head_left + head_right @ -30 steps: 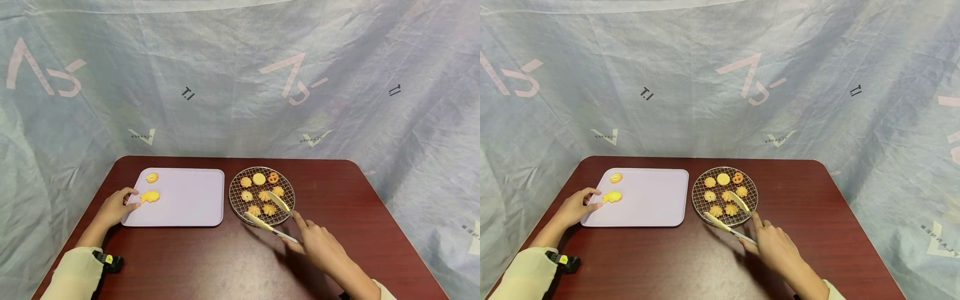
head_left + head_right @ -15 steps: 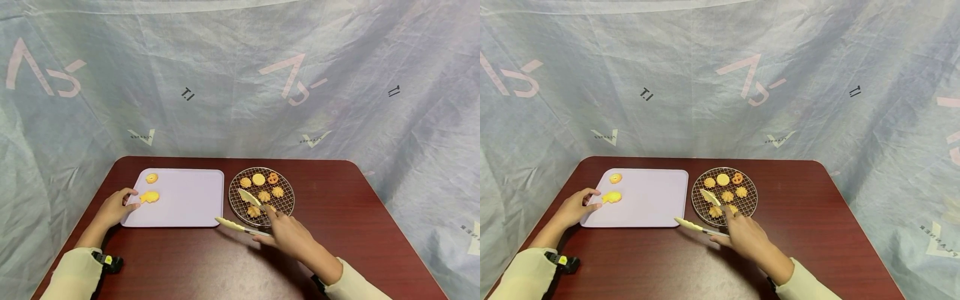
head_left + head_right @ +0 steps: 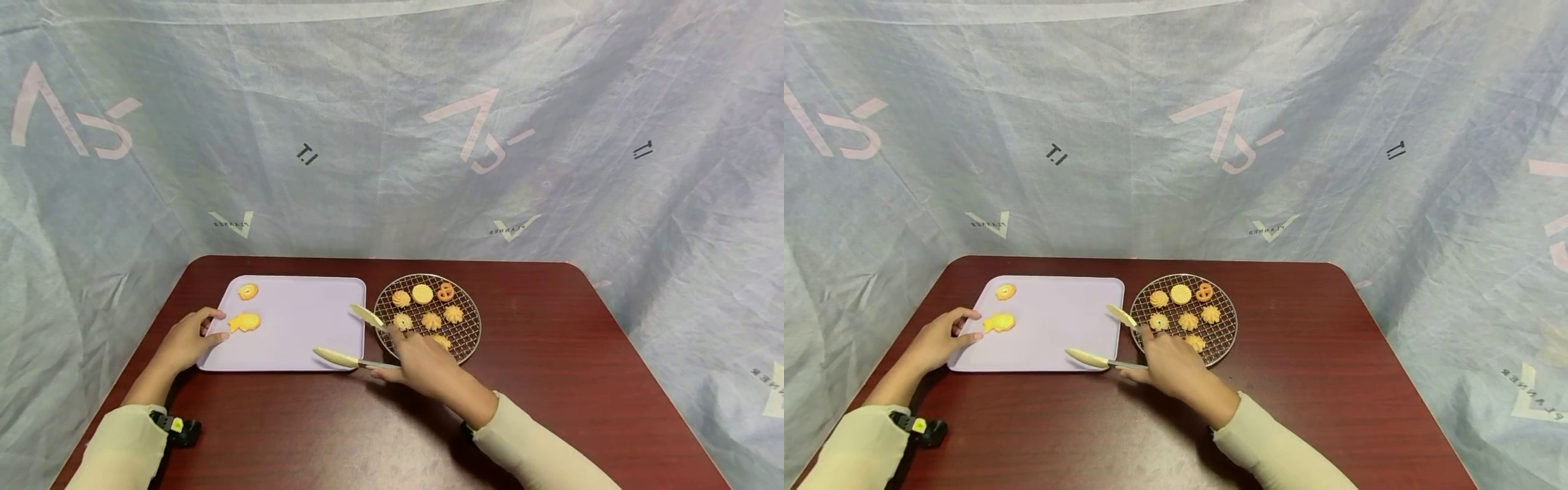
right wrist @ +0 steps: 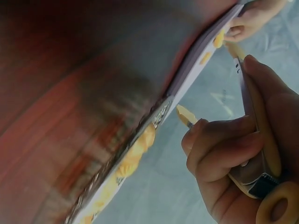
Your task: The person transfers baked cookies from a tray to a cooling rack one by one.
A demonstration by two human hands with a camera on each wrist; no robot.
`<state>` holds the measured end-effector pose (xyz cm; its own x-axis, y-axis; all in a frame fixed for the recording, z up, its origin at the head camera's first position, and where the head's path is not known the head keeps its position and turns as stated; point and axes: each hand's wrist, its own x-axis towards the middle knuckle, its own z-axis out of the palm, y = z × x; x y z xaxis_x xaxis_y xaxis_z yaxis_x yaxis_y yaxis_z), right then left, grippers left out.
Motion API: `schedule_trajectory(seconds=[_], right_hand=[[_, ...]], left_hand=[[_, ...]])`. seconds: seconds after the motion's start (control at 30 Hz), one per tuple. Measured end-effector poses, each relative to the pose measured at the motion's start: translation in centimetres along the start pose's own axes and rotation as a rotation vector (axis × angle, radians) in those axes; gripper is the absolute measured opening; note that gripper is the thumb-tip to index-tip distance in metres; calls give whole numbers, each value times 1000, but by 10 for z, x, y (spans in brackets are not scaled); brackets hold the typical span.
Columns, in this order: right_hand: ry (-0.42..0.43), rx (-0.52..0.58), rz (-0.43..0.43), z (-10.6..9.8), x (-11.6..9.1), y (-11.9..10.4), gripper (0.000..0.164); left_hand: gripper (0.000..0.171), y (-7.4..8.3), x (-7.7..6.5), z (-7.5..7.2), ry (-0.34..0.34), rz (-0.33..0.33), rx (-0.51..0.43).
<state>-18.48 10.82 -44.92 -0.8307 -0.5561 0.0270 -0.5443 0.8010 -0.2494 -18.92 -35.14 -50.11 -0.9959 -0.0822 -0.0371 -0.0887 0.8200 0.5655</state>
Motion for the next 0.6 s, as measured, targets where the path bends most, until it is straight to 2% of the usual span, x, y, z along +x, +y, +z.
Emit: schedule_trajectory(seconds=[0.6], right_hand=[[-111,-59,3,14,58,-36,90]], left_hand=[[42,-2,1,1,8,17,-2]])
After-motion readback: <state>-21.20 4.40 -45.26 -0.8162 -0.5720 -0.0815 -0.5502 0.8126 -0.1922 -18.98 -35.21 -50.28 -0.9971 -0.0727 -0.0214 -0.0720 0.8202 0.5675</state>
